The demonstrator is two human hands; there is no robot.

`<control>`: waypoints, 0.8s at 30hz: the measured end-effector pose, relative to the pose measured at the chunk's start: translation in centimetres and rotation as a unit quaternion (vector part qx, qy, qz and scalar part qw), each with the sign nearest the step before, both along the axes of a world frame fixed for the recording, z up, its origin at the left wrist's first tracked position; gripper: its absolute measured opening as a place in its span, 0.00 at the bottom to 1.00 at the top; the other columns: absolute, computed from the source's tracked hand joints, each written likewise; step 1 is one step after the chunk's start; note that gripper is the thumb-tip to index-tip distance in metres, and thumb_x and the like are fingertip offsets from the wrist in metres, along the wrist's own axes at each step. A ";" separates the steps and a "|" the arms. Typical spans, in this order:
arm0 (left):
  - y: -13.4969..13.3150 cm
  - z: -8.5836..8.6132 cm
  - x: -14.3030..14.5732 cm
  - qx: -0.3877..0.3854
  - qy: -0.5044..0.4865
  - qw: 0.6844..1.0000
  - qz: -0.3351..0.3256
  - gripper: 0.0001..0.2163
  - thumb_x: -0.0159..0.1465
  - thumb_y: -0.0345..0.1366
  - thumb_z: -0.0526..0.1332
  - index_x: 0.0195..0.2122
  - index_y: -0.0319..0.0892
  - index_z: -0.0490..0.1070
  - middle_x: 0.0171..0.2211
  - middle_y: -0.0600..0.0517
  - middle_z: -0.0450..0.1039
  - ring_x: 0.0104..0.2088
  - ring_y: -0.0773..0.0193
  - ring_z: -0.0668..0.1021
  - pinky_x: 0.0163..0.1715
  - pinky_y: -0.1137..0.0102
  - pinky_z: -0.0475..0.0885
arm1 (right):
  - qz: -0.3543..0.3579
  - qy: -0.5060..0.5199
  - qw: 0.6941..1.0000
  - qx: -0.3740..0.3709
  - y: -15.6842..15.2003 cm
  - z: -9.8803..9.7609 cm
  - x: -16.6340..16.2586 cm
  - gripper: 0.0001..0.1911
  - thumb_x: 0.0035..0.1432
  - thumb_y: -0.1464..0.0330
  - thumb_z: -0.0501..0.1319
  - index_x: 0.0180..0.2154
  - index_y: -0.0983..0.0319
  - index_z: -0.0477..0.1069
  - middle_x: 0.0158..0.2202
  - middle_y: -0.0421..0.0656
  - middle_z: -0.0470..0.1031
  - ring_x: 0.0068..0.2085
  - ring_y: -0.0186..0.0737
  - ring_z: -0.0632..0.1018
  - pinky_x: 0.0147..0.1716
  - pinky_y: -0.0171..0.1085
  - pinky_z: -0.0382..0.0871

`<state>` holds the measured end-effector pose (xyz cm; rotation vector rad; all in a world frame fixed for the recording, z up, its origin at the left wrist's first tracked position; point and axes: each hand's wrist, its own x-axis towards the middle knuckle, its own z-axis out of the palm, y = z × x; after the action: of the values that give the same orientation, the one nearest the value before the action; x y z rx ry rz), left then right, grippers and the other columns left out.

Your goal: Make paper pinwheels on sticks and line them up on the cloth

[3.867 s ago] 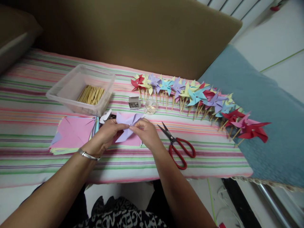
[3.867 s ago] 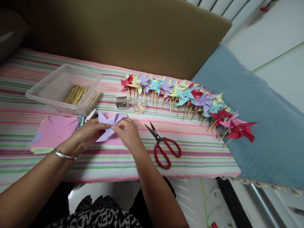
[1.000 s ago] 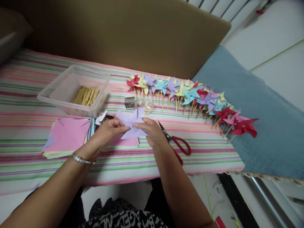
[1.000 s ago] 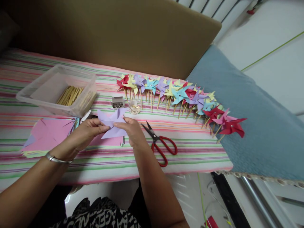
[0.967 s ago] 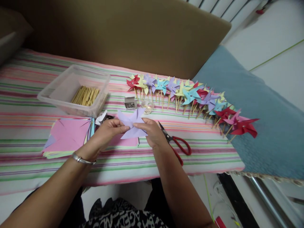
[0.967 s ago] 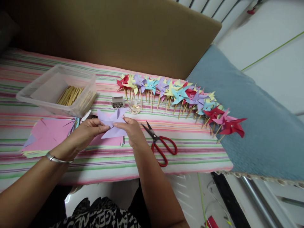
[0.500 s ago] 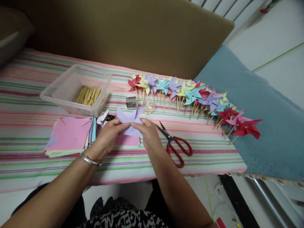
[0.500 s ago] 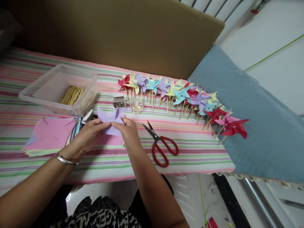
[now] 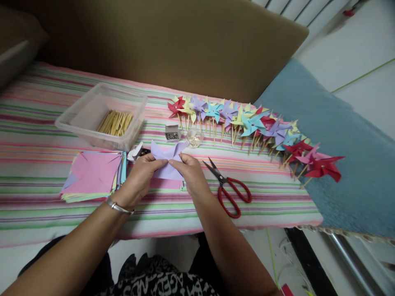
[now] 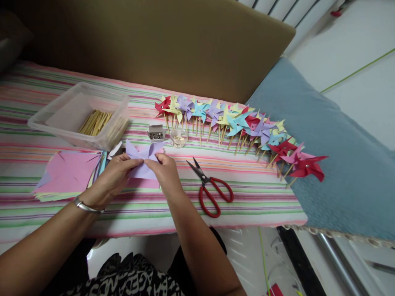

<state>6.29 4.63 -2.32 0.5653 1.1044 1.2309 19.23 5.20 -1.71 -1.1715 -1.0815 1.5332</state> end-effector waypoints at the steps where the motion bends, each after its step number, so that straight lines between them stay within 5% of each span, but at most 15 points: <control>1: 0.0 0.0 0.0 -0.004 0.004 1.000 0.000 0.07 0.43 0.32 0.70 0.24 0.40 0.76 0.22 0.55 0.76 0.23 0.68 0.74 0.28 0.73 0.68 | 0.000 -0.012 1.000 0.006 0.0 0.0 0.1 0.09 0.45 0.65 0.64 0.23 0.62 0.67 0.20 0.34 0.63 0.22 0.30 0.63 0.24 0.32 0.57; 5: -0.2 -0.1 0.1 -0.003 -0.001 1.000 -0.015 0.08 0.44 0.33 0.70 0.27 0.40 0.77 0.26 0.53 0.78 0.26 0.67 0.76 0.31 0.72 0.69 | -0.014 -0.022 1.000 0.016 0.0 -0.2 0.1 0.12 0.45 0.66 0.64 0.20 0.62 0.62 0.18 0.33 0.58 0.21 0.29 0.60 0.22 0.31 0.53; 11: 0.2 -0.1 -0.3 -0.002 0.011 1.000 -0.006 0.08 0.43 0.32 0.70 0.26 0.38 0.77 0.24 0.53 0.77 0.24 0.68 0.75 0.29 0.74 0.68 | 0.013 -0.022 1.000 0.004 0.1 0.0 -0.1 0.08 0.46 0.65 0.64 0.24 0.62 0.68 0.19 0.33 0.61 0.21 0.29 0.61 0.23 0.32 0.56; 16: 0.8 0.9 -1.3 -0.015 0.016 1.000 -0.008 0.10 0.41 0.31 0.70 0.26 0.37 0.76 0.22 0.52 0.76 0.23 0.67 0.75 0.28 0.73 0.69 | 0.023 -0.104 0.992 0.073 0.0 0.5 0.3 0.10 0.50 0.66 0.62 0.36 0.61 0.71 0.26 0.37 0.71 0.27 0.33 0.71 0.28 0.34 0.65; 18: 0.9 1.6 -1.7 -0.016 0.013 1.000 -0.008 0.09 0.40 0.30 0.69 0.24 0.36 0.75 0.21 0.53 0.75 0.22 0.67 0.74 0.27 0.73 0.69 | 0.011 -0.190 0.965 0.178 0.0 0.5 0.7 0.15 0.51 0.68 0.62 0.44 0.59 0.70 0.34 0.41 0.75 0.34 0.37 0.74 0.37 0.38 0.69; 21: 1.0 2.3 -2.3 -0.019 0.009 1.000 -0.003 0.07 0.39 0.28 0.69 0.21 0.37 0.74 0.19 0.53 0.74 0.20 0.67 0.73 0.25 0.73 0.69 | 0.029 -0.307 0.881 0.359 0.0 0.7 1.6 0.19 0.54 0.72 0.60 0.48 0.56 0.70 0.48 0.46 0.73 0.50 0.42 0.72 0.52 0.44 0.64; 24: 1.1 2.5 -2.7 -0.020 0.006 1.000 -0.001 0.06 0.39 0.28 0.68 0.21 0.39 0.75 0.19 0.53 0.74 0.20 0.68 0.73 0.24 0.74 0.68 | 0.068 -0.353 0.828 0.429 0.1 1.0 2.1 0.14 0.55 0.74 0.59 0.43 0.56 0.73 0.58 0.46 0.65 0.58 0.45 0.65 0.57 0.48 0.58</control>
<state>3.57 5.76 0.16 0.5433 1.1359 1.2023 21.29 5.25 -0.73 -0.9939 -2.0913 0.4823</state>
